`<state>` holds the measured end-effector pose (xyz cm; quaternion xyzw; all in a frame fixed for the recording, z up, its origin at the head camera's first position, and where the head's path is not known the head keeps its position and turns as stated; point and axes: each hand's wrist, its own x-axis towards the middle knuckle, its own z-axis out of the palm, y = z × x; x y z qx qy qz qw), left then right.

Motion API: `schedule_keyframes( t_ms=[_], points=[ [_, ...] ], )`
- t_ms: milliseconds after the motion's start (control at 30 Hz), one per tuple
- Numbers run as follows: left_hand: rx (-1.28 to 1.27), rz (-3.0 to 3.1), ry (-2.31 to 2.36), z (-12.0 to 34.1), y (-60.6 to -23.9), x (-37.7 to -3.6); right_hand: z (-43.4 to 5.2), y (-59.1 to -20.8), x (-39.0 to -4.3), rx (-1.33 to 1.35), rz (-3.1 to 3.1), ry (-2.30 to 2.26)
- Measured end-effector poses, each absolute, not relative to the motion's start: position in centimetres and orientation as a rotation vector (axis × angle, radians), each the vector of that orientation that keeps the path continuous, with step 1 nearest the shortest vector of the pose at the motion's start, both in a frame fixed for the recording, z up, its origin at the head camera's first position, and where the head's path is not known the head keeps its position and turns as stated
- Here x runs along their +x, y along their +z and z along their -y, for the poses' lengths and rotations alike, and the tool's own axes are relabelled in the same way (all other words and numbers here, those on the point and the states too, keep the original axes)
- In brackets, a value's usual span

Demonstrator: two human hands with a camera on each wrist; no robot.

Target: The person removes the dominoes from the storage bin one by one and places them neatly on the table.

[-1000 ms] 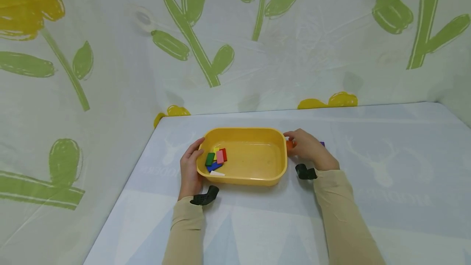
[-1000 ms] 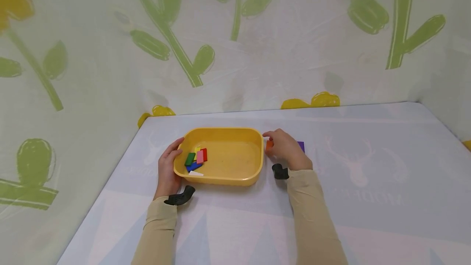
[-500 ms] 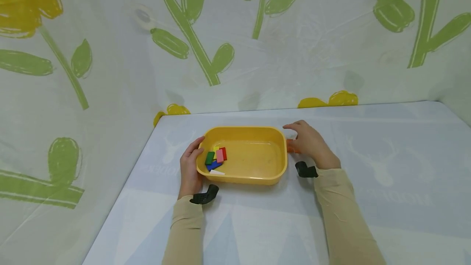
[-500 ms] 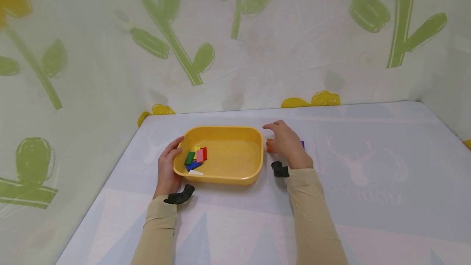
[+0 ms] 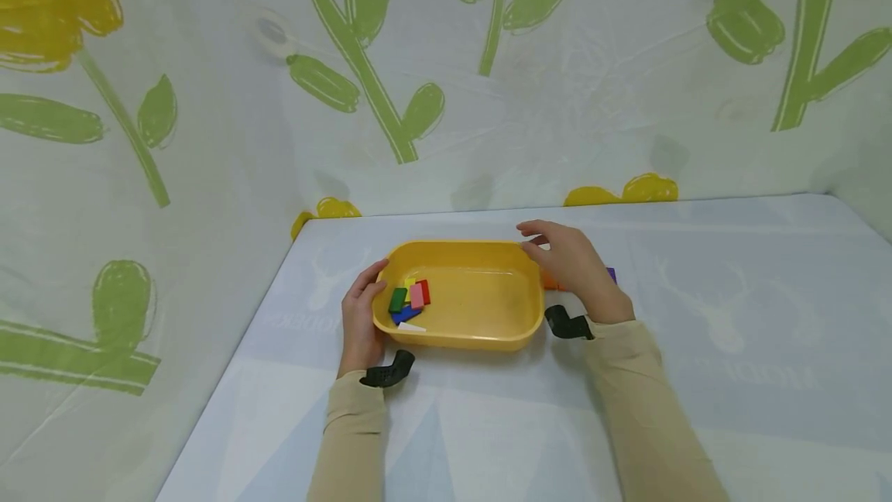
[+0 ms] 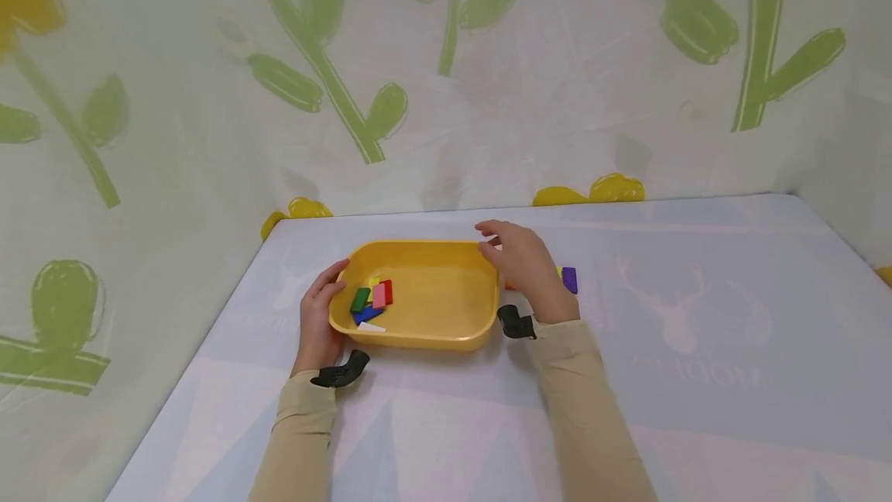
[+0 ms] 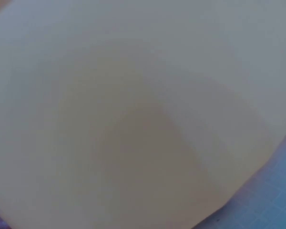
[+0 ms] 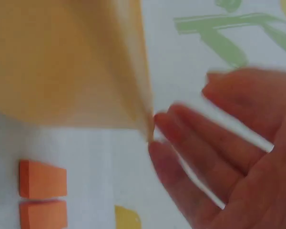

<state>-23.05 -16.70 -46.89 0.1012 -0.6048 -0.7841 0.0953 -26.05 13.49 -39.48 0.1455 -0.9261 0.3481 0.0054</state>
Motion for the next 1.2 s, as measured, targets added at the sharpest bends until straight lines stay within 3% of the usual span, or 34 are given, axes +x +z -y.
schedule_keyframes(
  t_ms=[500, 1200],
  points=[
    [0.305, 1.790, -2.316, 16.7, -46.8, -23.0, -11.8, -37.5, -24.7, 0.572, 2.848, 1.173],
    [0.266, 1.786, -2.332, 16.7, -46.7, -23.1, -2.9, -39.4, -21.9, 0.824, 2.826, 0.834]
  ],
)
